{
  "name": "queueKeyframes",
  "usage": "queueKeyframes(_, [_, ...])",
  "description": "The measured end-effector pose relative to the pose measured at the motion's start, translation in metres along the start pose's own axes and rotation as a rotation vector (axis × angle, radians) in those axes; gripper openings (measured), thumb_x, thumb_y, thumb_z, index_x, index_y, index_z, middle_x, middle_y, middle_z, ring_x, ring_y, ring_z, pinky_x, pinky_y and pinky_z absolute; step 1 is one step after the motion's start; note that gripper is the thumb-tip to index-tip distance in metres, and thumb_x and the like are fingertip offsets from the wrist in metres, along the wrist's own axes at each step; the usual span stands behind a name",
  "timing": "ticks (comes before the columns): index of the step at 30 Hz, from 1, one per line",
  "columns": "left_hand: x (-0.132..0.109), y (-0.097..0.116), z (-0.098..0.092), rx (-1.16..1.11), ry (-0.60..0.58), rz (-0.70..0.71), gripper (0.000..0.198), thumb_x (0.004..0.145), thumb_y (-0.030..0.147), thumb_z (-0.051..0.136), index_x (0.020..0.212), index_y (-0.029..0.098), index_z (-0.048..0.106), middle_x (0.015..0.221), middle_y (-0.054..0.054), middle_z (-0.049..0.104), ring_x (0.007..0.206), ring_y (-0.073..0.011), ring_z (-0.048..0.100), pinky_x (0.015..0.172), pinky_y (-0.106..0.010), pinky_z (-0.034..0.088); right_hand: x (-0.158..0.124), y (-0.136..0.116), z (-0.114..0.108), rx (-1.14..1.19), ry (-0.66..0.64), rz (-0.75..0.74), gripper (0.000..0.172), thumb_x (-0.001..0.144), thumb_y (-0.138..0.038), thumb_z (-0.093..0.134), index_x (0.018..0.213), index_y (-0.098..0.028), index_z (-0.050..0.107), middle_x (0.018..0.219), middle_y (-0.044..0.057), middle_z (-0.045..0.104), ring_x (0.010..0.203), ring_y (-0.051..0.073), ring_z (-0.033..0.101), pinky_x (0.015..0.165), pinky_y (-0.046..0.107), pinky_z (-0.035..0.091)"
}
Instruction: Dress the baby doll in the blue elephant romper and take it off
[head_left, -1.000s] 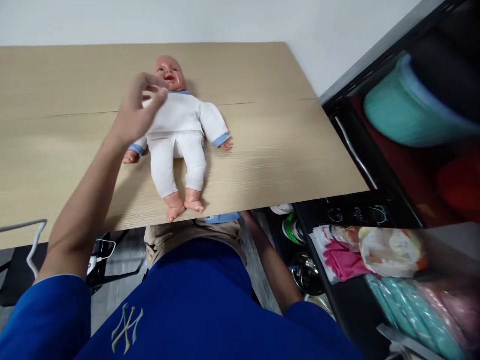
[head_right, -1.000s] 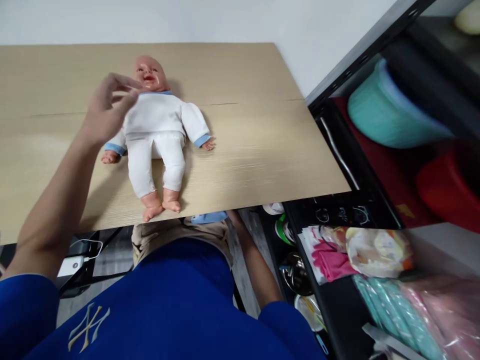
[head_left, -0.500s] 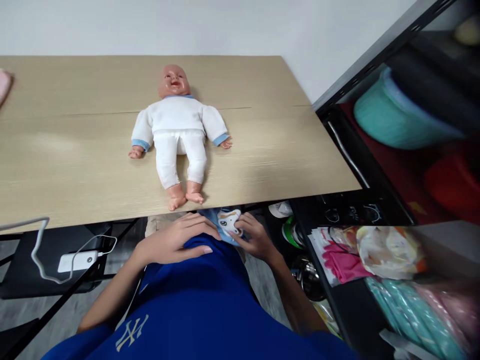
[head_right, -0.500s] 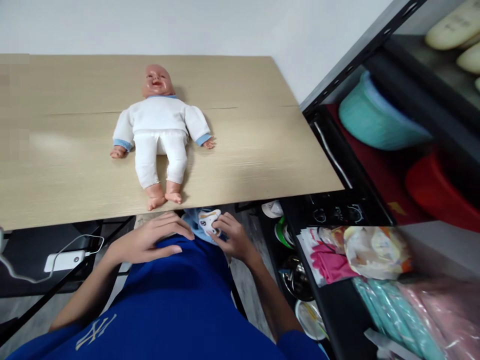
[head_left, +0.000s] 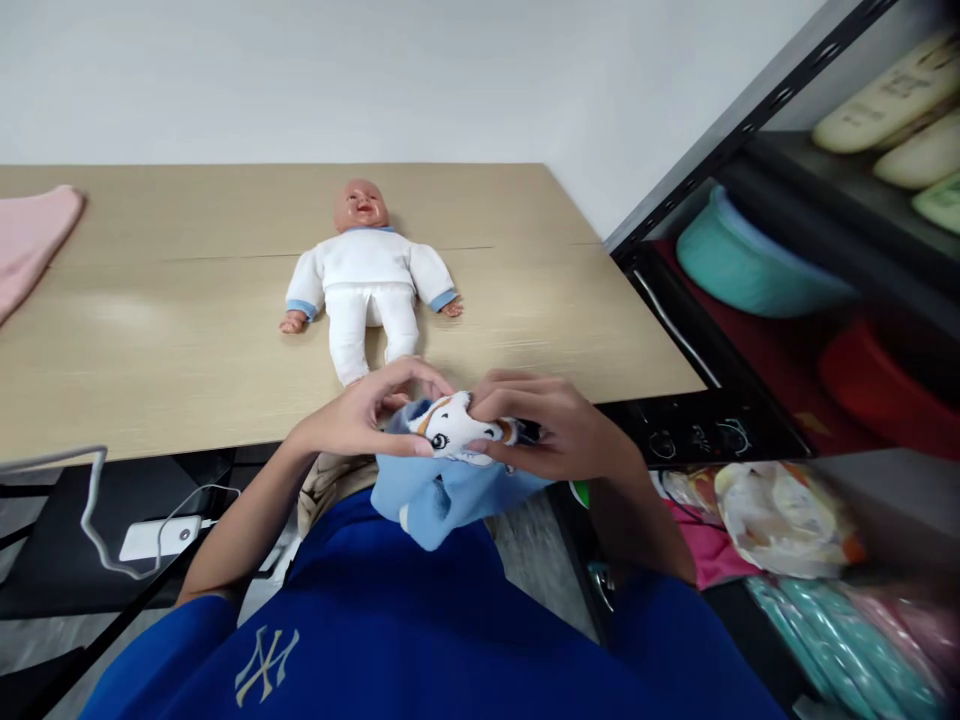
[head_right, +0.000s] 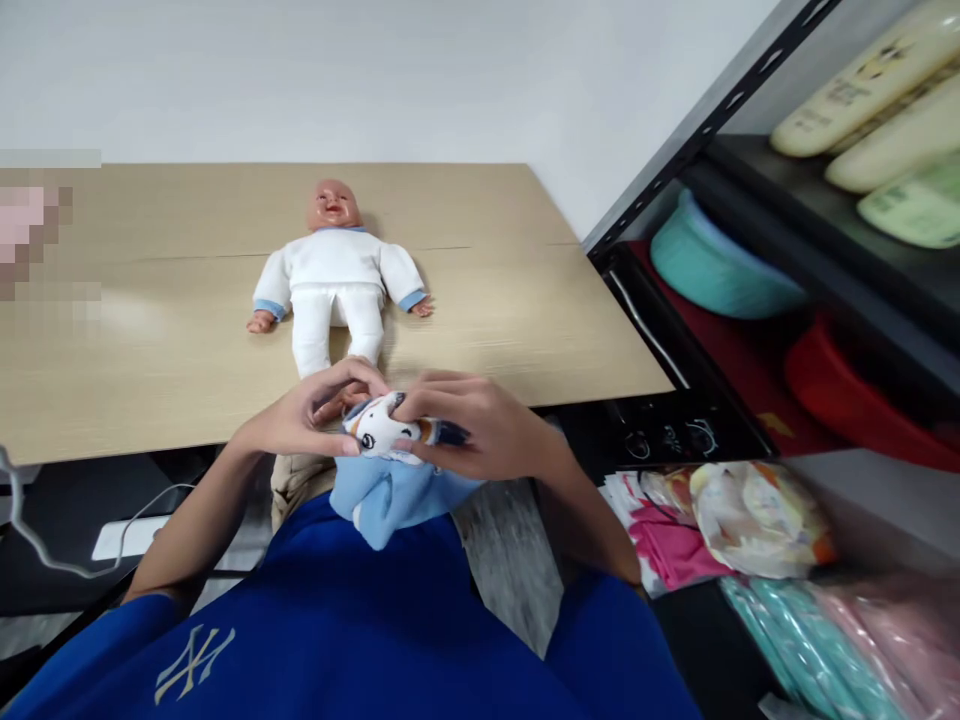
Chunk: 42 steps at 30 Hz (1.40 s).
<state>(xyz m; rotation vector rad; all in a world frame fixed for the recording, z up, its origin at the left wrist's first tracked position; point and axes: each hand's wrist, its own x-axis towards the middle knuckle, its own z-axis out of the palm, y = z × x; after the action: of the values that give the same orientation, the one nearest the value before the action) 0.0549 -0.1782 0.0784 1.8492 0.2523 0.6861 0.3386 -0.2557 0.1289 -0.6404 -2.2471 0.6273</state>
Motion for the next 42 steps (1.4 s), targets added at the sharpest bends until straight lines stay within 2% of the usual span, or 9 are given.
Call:
queueKeyframes(3, [0.011,0.010,-0.011,0.108,0.019,0.077,0.035,0.093,0.042,0.096,0.114,0.024,0.076,0.117,-0.008,0.071,0.109,-0.0243,0.067,0.094,-0.037,0.058,0.014,-0.003,-0.015,-0.063,-0.026,-0.011,0.010,0.109,-0.026,0.082,0.105,-0.024,0.072,0.088,0.001,0.073,0.082,0.017,0.067,0.076,0.030,0.054])
queueKeyframes(6, [0.016,0.021,-0.016,0.121,-0.034,0.098,0.028,0.096,0.036,0.092,0.101,0.023,0.067,0.131,-0.011,0.071,0.124,-0.0271,0.067,0.105,-0.041,0.057,0.022,0.000,-0.022,-0.116,0.011,-0.025,0.010,0.109,-0.028,0.083,0.106,-0.024,0.074,0.089,0.001,0.070,0.083,0.017,0.066,0.078,0.031,0.053])
queueKeyframes(11, [0.016,0.029,-0.019,-0.024,-0.076,-0.144,0.052,0.093,0.042,0.096,0.121,0.025,0.056,0.110,-0.003,0.074,0.092,-0.0180,0.069,0.079,-0.030,0.055,0.028,0.006,-0.022,-0.066,-0.007,-0.001,0.012,0.111,-0.033,0.081,0.109,-0.023,0.074,0.092,0.001,0.069,0.081,0.016,0.064,0.072,0.027,0.050])
queueKeyframes(13, [0.015,0.032,-0.024,0.091,-0.084,-0.204,0.057,0.093,0.049,0.096,0.130,0.024,0.061,0.105,-0.002,0.073,0.087,-0.0176,0.068,0.074,-0.029,0.053,0.029,0.007,-0.020,-0.068,-0.025,0.089,0.016,0.113,-0.038,0.077,0.109,-0.024,0.073,0.094,0.001,0.071,0.079,0.015,0.063,0.071,0.027,0.050])
queueKeyframes(17, [0.013,0.035,-0.038,0.353,-0.090,-0.170,0.037,0.104,0.055,0.085,0.103,0.020,0.073,0.092,-0.002,0.068,0.084,-0.0186,0.062,0.072,-0.030,0.049,0.030,0.016,-0.017,-0.117,-0.024,0.361,0.024,0.115,-0.049,0.069,0.109,-0.025,0.070,0.081,-0.003,0.068,0.070,0.016,0.060,0.066,0.028,0.046])
queueKeyframes(24, [-0.010,0.027,-0.042,0.300,0.056,-0.200,0.034,0.113,0.052,0.072,0.121,0.020,0.071,0.103,-0.004,0.073,0.091,-0.0194,0.066,0.079,-0.030,0.055,0.026,0.051,-0.004,0.062,-0.391,0.298,0.036,0.105,-0.050,0.080,0.086,-0.021,0.071,0.075,-0.003,0.070,0.064,0.014,0.056,0.063,0.029,0.044])
queueKeyframes(31, [-0.042,0.014,-0.039,0.336,-0.068,-0.397,0.047,0.104,0.061,0.081,0.089,0.018,0.068,0.079,0.001,0.064,0.071,-0.0150,0.056,0.063,-0.028,0.044,0.004,0.099,0.040,0.229,-0.054,0.343,0.040,0.113,-0.051,0.065,0.142,-0.025,0.076,0.137,0.010,0.085,0.129,0.029,0.079,0.114,0.048,0.065])
queueKeyframes(36, [-0.055,-0.011,-0.032,0.319,0.071,-0.323,0.038,0.116,0.054,0.066,0.127,0.019,0.073,0.119,-0.009,0.083,0.106,-0.0254,0.075,0.094,-0.037,0.060,-0.003,0.114,0.064,0.190,-0.087,0.455,0.045,0.112,-0.052,0.071,0.145,-0.022,0.075,0.141,0.013,0.084,0.128,0.032,0.080,0.116,0.052,0.066])
queueKeyframes(42, [-0.054,-0.025,-0.028,0.353,0.165,-0.387,0.043,0.117,0.055,0.064,0.139,0.019,0.068,0.122,-0.009,0.082,0.105,-0.0251,0.076,0.093,-0.038,0.059,0.012,0.117,0.068,0.241,-0.224,0.492,0.041,0.098,-0.056,0.089,0.119,-0.021,0.085,0.108,0.004,0.089,0.097,0.026,0.081,0.095,0.041,0.069])
